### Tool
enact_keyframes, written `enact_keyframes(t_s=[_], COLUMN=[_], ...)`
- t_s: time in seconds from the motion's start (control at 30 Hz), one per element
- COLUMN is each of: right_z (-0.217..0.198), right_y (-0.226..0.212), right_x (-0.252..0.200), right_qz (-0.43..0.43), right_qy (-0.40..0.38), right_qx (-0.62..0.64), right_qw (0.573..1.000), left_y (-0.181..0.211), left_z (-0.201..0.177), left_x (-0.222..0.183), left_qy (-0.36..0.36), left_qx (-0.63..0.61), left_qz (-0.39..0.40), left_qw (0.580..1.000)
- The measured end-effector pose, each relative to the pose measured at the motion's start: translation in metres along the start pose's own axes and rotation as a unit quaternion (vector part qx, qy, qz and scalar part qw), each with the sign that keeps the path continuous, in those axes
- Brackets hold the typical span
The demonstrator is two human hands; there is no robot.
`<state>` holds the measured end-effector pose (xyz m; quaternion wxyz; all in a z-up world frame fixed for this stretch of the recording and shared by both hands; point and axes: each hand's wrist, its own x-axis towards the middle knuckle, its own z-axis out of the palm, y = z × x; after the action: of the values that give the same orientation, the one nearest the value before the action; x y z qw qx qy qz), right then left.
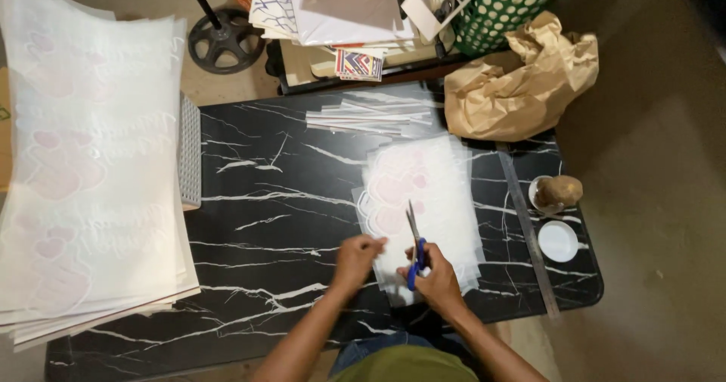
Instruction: Manually cutting individual stickers from a printed sheet using scissors.
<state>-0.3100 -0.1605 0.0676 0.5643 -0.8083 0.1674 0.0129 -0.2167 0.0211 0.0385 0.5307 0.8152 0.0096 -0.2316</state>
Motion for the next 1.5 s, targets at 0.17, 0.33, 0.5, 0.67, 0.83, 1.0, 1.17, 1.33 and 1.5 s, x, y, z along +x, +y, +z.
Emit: enact_keyframes(t_s=[0.17, 0.33, 0.5, 0.67, 0.83, 1.0, 1.17, 1.33, 1.5], right_z=[-0.006, -0.015, -0.052, -0.176, -0.252, -0.239, -0.172, -0.110, -0.063], right_y=[-0.024, -0.017, 0.005, 0.103, 0.130, 0.133, 0.102, 0.064, 0.024], right_x=[-0.004, -0.009, 0.007, 0.020, 0.024, 0.036, 0.039, 0.044, 0.037], right_qz=[-0.090, 0.024, 0.047, 0.029, 0.206, 0.273, 0.188, 0.104, 0.170], right_qy=[0.016, -0.003, 0.109, 0.233, 0.212, 0.169, 0.162, 0.130, 0.011], right_qx=[-0.002, -0.006, -0.201, -0.316, -0.390, -0.421, -0.369, -0.347, -0.232], right_qw=[0.996, 1.000, 0.972, 0.919, 0.872, 0.848, 0.895, 0.923, 0.958], left_y=[-0.021, 0.001, 0.047, 0.034, 0.058, 0.064, 0.024, -0.006, 0.015], left_z=[0.050, 0.042, 0.011, -0.056, -0.165, -0.253, -0.311, -0.329, -0.324], left_x=[-0.010, -0.028, -0.045, -0.034, -0.024, 0.001, 0.054, 0.083, 0.080], left_qy=[-0.041, 0.050, -0.106, 0.080, 0.236, 0.433, 0.460, 0.366, 0.382], left_qx=[-0.079, 0.205, 0.053, 0.086, 0.256, 0.360, 0.422, 0.485, 0.464], left_qz=[0.052, 0.402, -0.025, 0.153, 0.221, 0.233, 0.177, 0.030, 0.032], left_qw=[0.995, 0.891, 0.993, 0.981, 0.911, 0.793, 0.761, 0.794, 0.798])
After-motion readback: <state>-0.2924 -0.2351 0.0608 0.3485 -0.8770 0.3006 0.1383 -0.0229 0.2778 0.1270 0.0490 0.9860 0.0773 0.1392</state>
